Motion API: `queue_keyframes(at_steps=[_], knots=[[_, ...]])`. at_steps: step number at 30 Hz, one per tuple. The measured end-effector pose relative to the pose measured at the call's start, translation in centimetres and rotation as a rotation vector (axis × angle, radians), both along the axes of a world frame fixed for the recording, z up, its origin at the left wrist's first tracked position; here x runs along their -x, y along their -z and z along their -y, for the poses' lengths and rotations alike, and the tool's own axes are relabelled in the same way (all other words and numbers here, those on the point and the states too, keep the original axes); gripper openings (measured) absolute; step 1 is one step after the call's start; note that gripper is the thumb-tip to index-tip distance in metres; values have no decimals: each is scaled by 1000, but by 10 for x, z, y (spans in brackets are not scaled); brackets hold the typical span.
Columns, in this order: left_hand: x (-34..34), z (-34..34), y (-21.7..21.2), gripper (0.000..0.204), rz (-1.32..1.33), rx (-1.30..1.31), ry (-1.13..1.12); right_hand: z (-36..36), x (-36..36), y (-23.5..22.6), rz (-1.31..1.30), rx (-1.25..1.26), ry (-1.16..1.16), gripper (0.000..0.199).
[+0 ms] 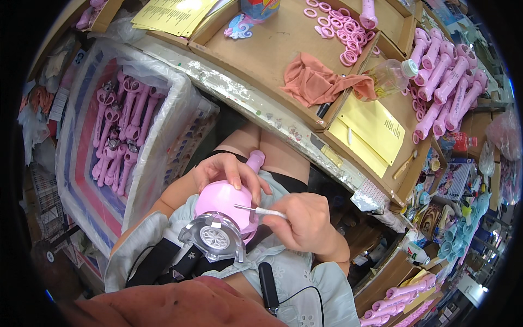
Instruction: The person assembles pink light-up wands by inserting batteries, attaching clear plastic tops, and testing the lights. They wipe the wands with a cloth and place finished units into a bin.
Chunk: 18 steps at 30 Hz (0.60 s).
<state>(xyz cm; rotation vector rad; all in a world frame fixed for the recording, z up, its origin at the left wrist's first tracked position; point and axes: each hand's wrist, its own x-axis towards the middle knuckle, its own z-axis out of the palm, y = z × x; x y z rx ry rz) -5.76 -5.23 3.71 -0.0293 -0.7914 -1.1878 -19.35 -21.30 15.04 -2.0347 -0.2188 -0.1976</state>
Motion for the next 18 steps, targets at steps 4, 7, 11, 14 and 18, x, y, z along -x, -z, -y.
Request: queue_keyframes(at_steps=[4, 7, 11, 14, 18], knots=[[0, 0, 0, 52, -16, -18, -11, -9, 0, 7, 5, -228, 59, 17], [-1, 0, -1, 52, -8, -9, -22, -5, 6, 9, 6, -165, -8, 24], [0, 1, 1, 53, -6, 12, -14, -2, 10, 13, 8, -135, -53, 29], [0, 2, 2, 54, -1, 43, 1, -5, 9, 15, 47, -159, 15, 28], [-1, 2, 4, 54, -1, 60, 4, -6, 5, 13, 163, -34, 55, 27]])
